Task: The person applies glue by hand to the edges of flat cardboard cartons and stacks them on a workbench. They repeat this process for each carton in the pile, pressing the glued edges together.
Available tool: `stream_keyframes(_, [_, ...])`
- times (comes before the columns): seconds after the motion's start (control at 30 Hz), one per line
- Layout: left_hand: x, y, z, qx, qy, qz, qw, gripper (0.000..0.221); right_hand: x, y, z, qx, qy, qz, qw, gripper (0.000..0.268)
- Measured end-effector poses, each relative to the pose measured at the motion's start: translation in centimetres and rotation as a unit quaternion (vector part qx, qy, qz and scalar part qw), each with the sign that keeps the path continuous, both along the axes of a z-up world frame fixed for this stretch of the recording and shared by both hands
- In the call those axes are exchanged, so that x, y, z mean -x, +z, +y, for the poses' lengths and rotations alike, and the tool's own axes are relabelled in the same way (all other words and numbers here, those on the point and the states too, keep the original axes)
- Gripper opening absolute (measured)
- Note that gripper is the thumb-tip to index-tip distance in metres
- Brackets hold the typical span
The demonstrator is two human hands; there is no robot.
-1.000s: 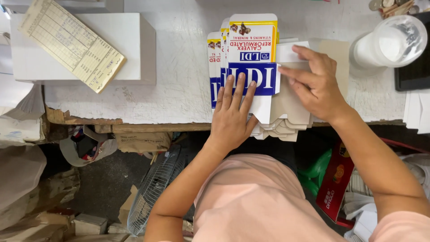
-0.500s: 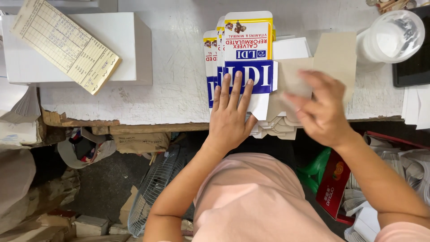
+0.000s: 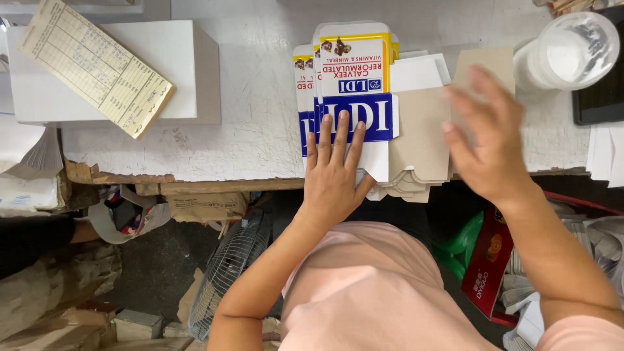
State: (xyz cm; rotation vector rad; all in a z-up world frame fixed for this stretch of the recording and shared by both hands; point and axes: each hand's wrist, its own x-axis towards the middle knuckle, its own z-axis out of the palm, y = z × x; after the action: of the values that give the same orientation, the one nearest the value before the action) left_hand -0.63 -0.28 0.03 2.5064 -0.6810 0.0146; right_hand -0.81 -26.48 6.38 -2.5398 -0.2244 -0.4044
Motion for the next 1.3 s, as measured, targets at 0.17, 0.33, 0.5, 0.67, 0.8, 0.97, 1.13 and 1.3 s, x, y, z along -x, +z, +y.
stream_keyframes(0.17, [0.0, -0.3, -0.1, 0.000, -0.001, -0.010, 1.000, 0.088, -2.7, -0.4, 1.9, 0.123, 0.109, -0.011, 0.986, 0.045])
stream_keyframes(0.33, [0.1, -0.4, 0.1, 0.007, 0.000, 0.001, 1.000, 0.086, -4.1, -0.4, 2.3, 0.239, 0.139, -0.070, 0.958, 0.044])
stream_keyframes(0.5, [0.0, -0.3, 0.0, 0.002, 0.000, -0.001, 1.000, 0.086, -3.3, -0.9, 0.5, 0.232, 0.131, -0.059, 0.962, 0.031])
stream_keyframes(0.67, [0.0, -0.1, 0.0, -0.003, 0.001, 0.001, 1.000, 0.087, -0.6, 0.3, -2.4, 0.164, 0.024, -0.047, 0.985, 0.026])
stream_keyframes(0.8, [-0.1, 0.7, 0.1, 0.054, -0.001, -0.012, 0.998, 0.097, 1.5, 1.7, -3.1, 0.019, -0.055, 0.052, 0.997, 0.055])
stream_keyframes(0.97, [0.1, 0.1, -0.2, 0.028, 0.000, -0.022, 0.999, 0.088, 2.2, 4.0, 2.2, 0.123, 0.043, -0.015, 0.991, 0.077])
stream_keyframes(1.13, [0.3, 0.1, -0.4, -0.029, 0.020, -0.025, 0.999, 0.069, 0.5, 0.0, 3.2, -0.029, 0.143, 0.174, 0.974, 0.080])
stream_keyframes(1.3, [0.5, 0.0, -0.5, -0.033, 0.023, -0.029, 0.999, 0.069, -0.6, -4.2, 3.2, 0.040, 0.068, 0.180, 0.981, 0.077])
